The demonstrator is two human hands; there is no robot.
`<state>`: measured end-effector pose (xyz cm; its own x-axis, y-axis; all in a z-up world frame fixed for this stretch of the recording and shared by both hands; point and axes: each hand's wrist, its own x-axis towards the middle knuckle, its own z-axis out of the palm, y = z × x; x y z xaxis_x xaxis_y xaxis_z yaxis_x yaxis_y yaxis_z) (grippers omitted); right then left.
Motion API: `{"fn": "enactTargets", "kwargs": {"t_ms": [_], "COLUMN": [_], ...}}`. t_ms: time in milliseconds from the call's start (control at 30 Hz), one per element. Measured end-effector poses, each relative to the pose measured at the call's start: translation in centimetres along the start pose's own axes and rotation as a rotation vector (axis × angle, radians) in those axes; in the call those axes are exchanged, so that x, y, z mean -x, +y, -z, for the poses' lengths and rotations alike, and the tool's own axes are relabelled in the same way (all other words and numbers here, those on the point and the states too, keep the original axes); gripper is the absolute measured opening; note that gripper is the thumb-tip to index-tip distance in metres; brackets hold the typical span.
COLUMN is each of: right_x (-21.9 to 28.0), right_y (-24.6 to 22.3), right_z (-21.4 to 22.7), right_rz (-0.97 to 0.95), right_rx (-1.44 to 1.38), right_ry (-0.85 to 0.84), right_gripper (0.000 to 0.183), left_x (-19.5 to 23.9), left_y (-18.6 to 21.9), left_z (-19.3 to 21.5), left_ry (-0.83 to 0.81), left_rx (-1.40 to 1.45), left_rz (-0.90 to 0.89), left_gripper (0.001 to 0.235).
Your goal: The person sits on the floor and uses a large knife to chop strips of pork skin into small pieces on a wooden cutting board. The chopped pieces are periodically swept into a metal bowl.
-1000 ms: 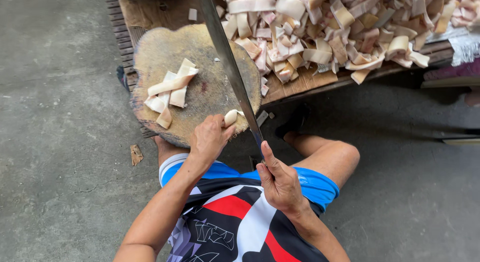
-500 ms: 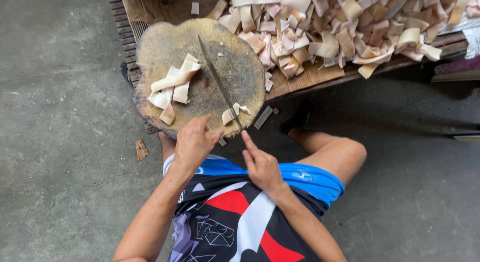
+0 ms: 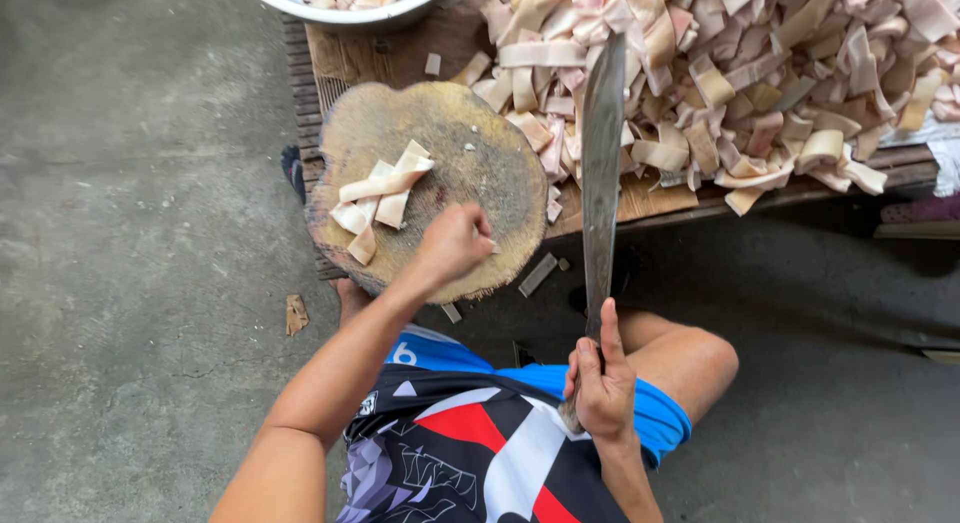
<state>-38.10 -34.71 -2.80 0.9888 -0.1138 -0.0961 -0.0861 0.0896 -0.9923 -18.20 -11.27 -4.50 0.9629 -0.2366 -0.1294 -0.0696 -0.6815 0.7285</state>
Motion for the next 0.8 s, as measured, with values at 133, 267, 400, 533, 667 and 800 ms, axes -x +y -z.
{"fn": "enactTargets", "kwargs": {"t_ms": [133,267,400,533,667,800], "right_x": [0.3,-0.1,-0.9,-1.5,-1.4,-1.5], "right_y": [1.7,2.6,2.4,2.4,2.8,3.0], "right_z": [-0.7,-2.5,-2.6,-2.4,-2.3,-2.2], "right_rz": [-0.193,-0.32,-0.354,-0.37,-0.354,-0.372], "right_rx": [0.02,0.064,0.172,0.232,0.209,0.162], "right_ry": [-0.021,-0.085,-0.118,-0.125,-0.134,-0.137], "right_gripper": [0.066,0.064,0.063,0.063,0.063,0.064], "left_x": [-7.8,-12.3,-10.6,-5.2,-2.0,1.2], "left_y": [0.1,1.1,-1.6,-5.7,-4.4,1.3], "left_z": [10.3,18.3,15.5,8.2,10.9,14.0], "left_ry": [0.297,0.572,0.102,-0.05,0.035,0.307], "left_rx": [-0.136,-0.464,-0.596,-0.94,-0.364,-0.022], "left_rz": [-0.295,-0.228,0.016,0.007,0.31,0.083], "left_gripper": [0.005,0.016,0.02,0.059,0.02,0.018]}}
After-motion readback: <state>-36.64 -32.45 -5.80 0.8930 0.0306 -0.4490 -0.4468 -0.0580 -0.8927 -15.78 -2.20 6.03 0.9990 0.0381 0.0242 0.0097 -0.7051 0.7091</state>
